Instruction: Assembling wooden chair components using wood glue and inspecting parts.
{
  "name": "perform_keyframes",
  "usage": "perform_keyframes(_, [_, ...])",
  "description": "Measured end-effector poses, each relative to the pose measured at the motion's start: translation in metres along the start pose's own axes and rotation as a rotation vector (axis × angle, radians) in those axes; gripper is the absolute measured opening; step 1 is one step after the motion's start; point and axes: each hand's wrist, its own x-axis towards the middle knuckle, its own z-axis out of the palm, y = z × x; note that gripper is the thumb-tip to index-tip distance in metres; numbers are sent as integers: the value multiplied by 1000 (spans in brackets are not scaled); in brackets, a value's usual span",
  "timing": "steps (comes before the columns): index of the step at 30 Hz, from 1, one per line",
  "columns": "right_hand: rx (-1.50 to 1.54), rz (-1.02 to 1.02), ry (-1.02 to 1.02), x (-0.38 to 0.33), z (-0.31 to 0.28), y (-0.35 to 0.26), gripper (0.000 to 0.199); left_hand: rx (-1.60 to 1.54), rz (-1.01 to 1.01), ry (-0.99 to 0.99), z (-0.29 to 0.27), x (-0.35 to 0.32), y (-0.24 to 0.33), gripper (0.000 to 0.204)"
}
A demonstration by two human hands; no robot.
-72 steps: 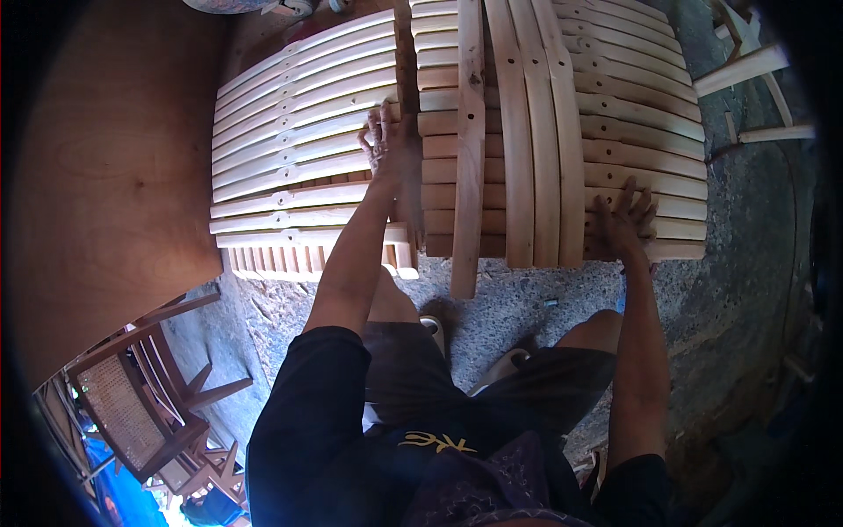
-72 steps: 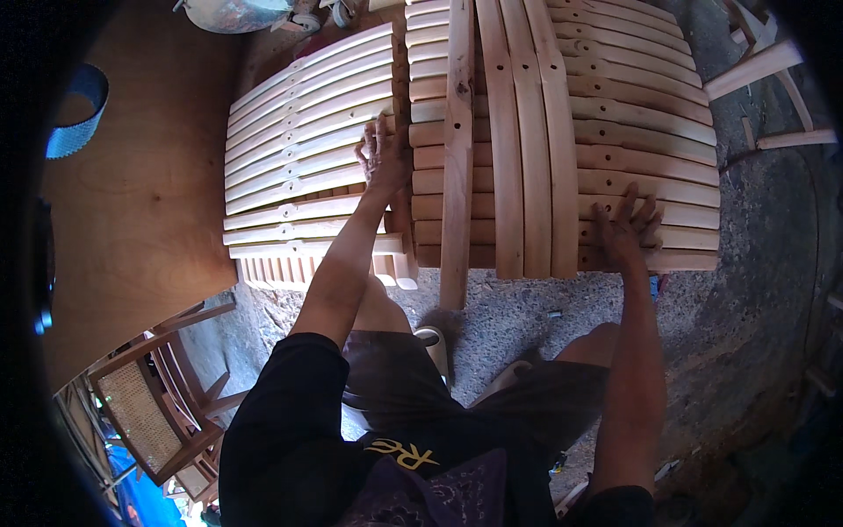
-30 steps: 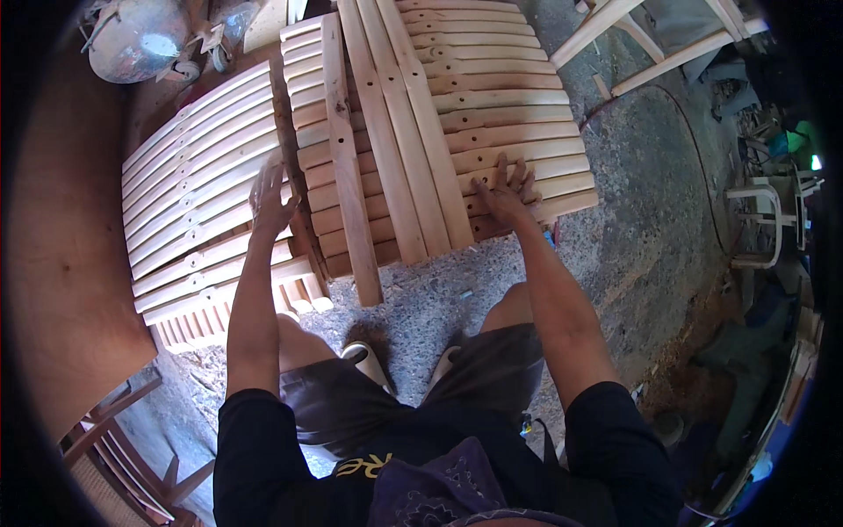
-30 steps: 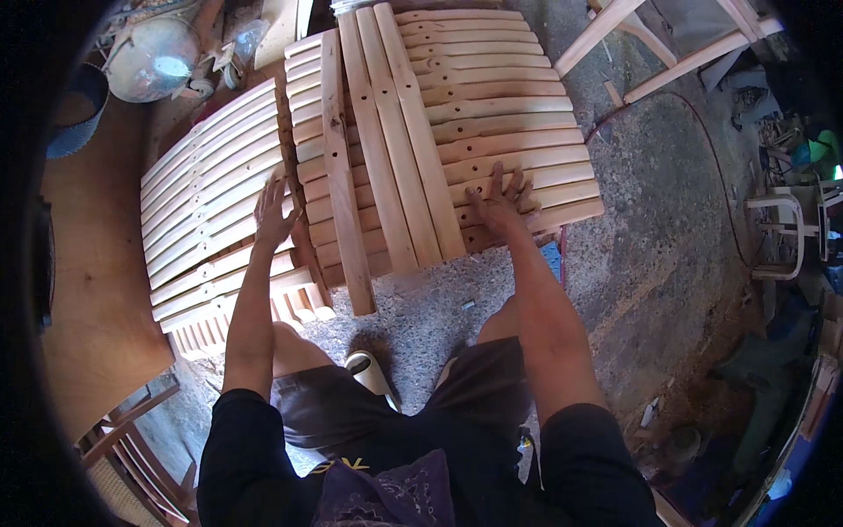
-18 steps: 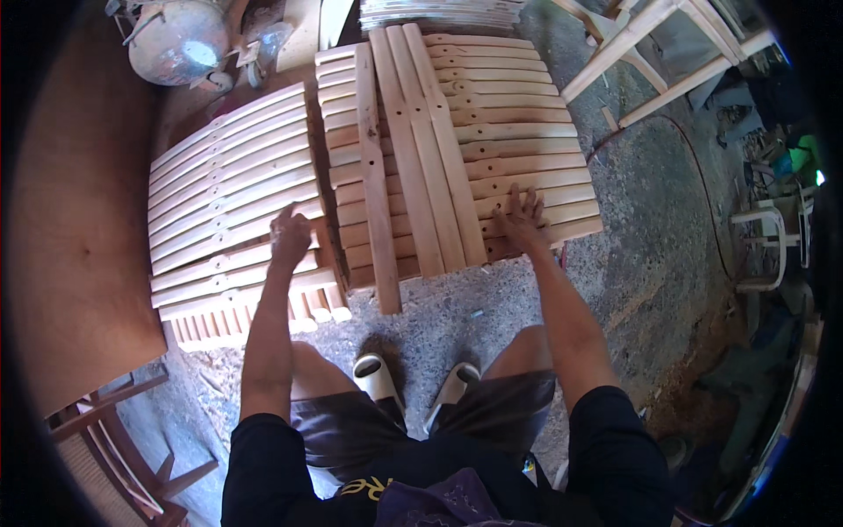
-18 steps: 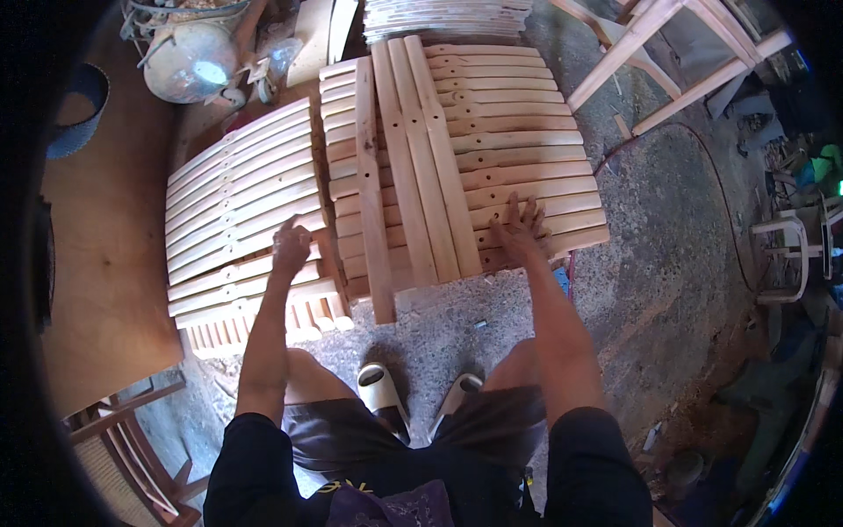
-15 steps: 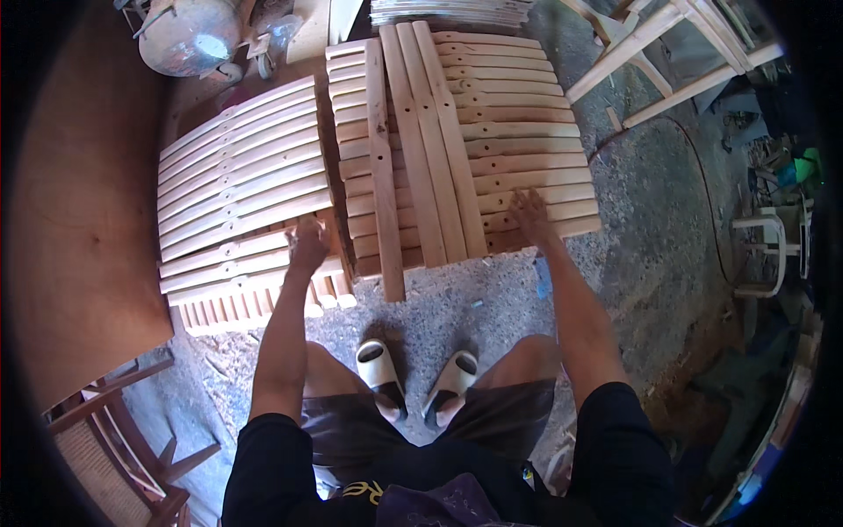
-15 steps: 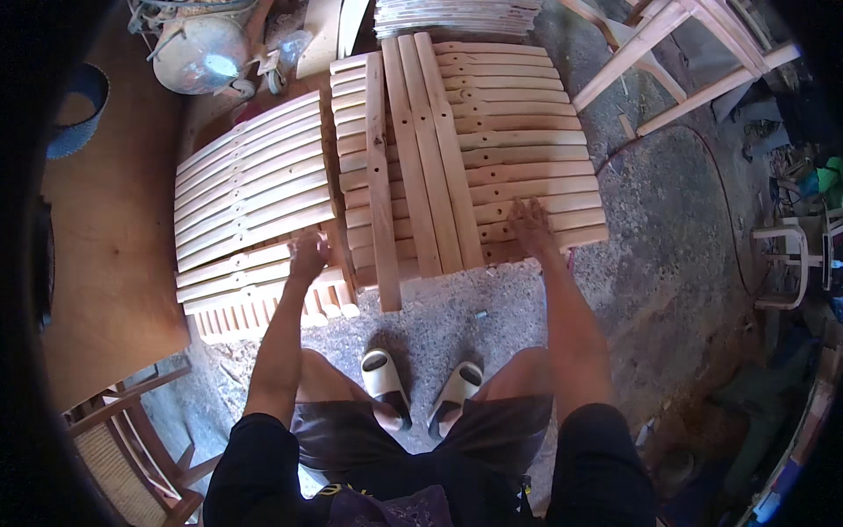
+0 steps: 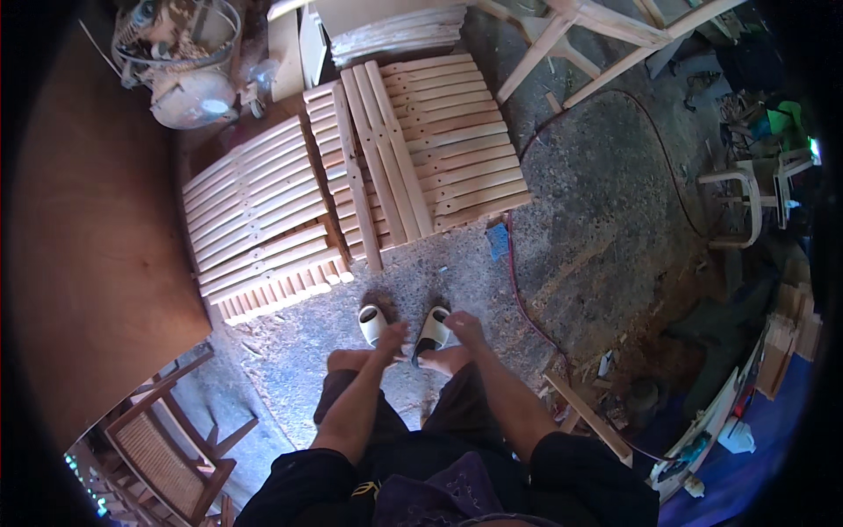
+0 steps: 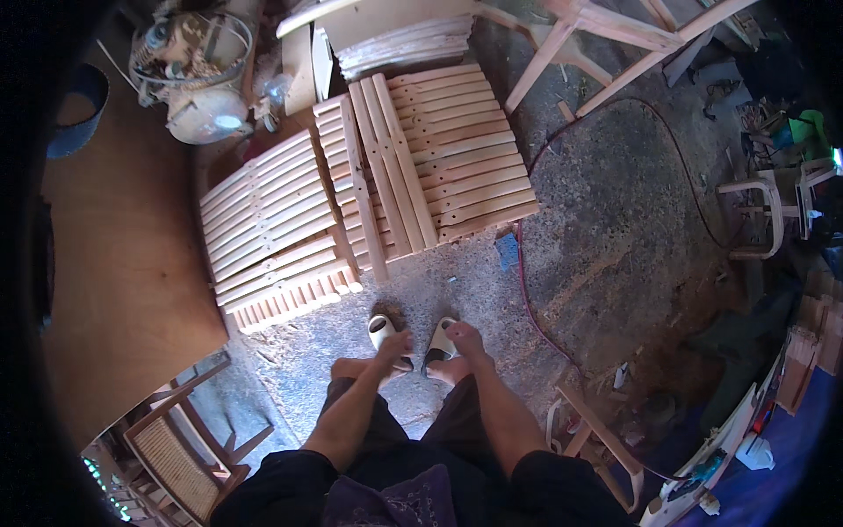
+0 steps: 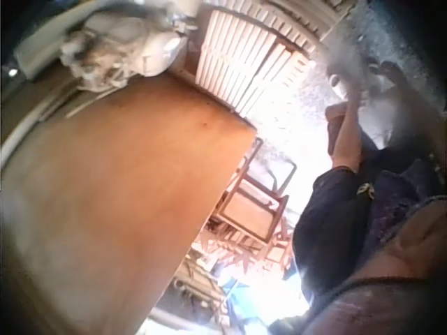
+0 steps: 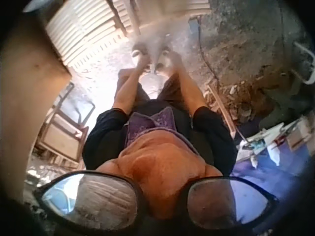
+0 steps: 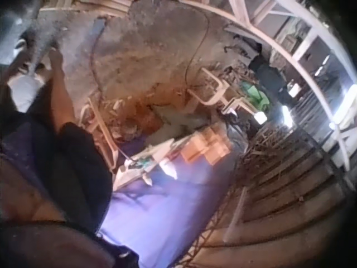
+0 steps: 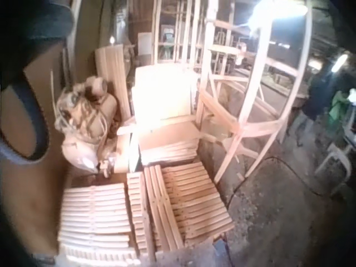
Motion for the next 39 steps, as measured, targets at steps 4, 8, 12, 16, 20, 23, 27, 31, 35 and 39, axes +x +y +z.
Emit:
perform_keyframes(4, [799, 352, 174, -57, -65, -106, 43, -129, -309, 17, 106, -66, 77, 65])
perform_keyframes(8, [737, 123, 320, -63, -124, -164, 35, -570, -227, -295, 156, -76, 99, 71])
perform_keyframes(12, [582, -92, 404, -54, -175, -154, 37, -891, -86, -803, 204, -55, 139, 69])
perform_keyframes(16, [427, -205, 516, -57, -208, -155, 39, -1063, -44, -1295, 222, -54, 187, 68])
perform_keyframes(20, [1015, 333, 272, -102, -231, -170, 47, -560, -309, -711, 224, -154, 260, 69])
perform_keyframes(23, [397, 373, 110, -142, -148, -49, 50, -268, -224, -546, 199, -148, 266, 72])
perform_keyframes(27, [628, 762, -38, -238, -105, -20, 46, 147, 93, -480, 75, -68, 229, 53])
perform_keyframes(31, [1007, 1151, 20, -318, -132, -70, 49, 1303, 204, -203, 24, -84, 259, 32])
perform_keyframes(35, [1213, 1136, 218, -344, -123, -94, 40, 1085, -1, -25, -51, -87, 245, 52])
perform_keyframes(39, [1251, 1067, 203, -310, -99, -101, 38, 834, -139, 160, -61, -101, 248, 48])
